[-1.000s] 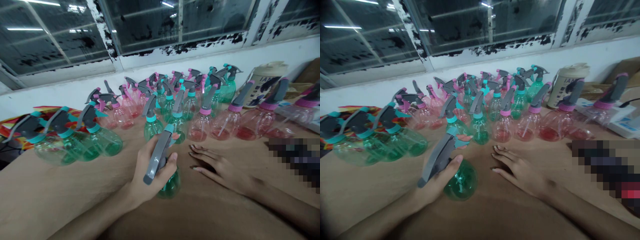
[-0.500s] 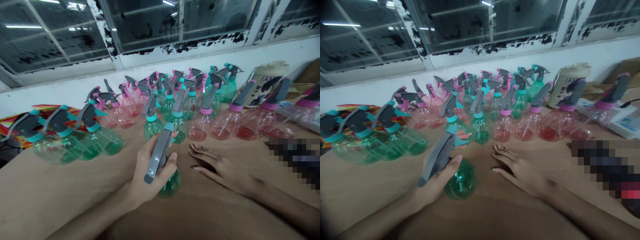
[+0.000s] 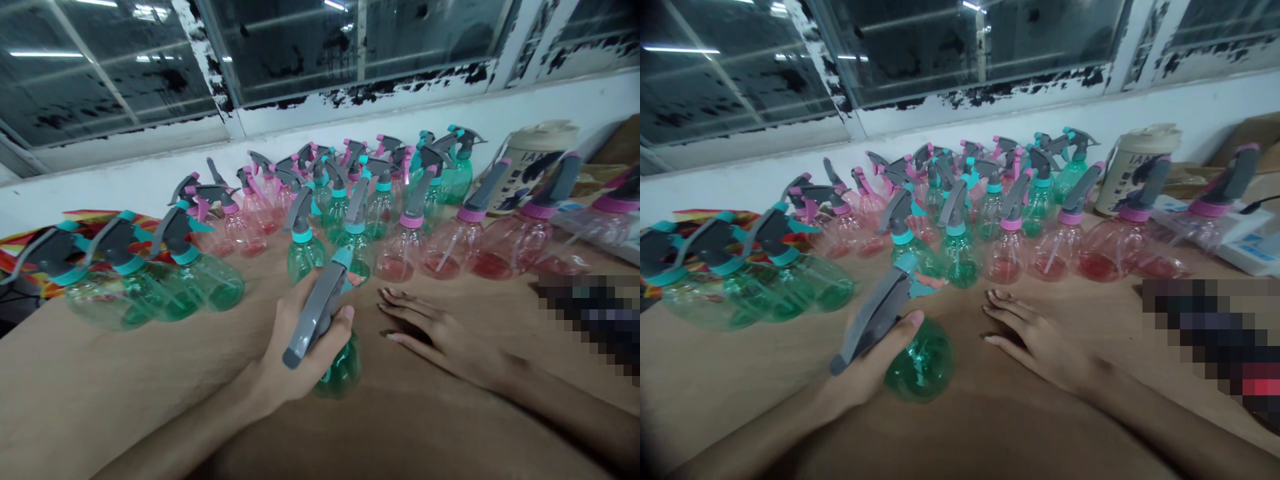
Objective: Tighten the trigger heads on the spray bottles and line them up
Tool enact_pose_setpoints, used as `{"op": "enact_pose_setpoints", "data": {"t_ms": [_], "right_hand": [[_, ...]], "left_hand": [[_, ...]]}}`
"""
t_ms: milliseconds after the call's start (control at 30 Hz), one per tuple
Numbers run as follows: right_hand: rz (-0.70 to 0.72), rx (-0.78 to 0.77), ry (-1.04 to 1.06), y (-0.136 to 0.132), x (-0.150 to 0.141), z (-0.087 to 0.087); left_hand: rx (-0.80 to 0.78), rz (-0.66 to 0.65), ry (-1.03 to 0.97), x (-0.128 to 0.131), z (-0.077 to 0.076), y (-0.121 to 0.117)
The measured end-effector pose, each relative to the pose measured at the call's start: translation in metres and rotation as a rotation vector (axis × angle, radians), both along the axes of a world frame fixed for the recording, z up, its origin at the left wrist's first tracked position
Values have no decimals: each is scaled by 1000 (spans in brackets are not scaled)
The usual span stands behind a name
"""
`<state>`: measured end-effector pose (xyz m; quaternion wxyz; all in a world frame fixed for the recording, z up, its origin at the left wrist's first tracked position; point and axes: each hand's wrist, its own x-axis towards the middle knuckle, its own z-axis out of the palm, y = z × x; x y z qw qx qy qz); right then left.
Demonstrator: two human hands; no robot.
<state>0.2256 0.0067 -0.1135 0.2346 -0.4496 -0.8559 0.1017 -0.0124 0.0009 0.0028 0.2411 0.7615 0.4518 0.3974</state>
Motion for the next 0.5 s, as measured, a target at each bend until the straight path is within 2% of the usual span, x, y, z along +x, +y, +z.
{"op": "enact_pose_setpoints", "data": {"t_ms": [133,333,500], "right_hand": [[4,-3,-4,1,1,-3],[6,8,-10,0,1,-2],[3,5,-7,0,0,0]], "left_hand": [[-35,-91,-52,0,2,1],[-20,-31,-97,2,0,0],[-27,-65,-135,1,-4,2]]}}
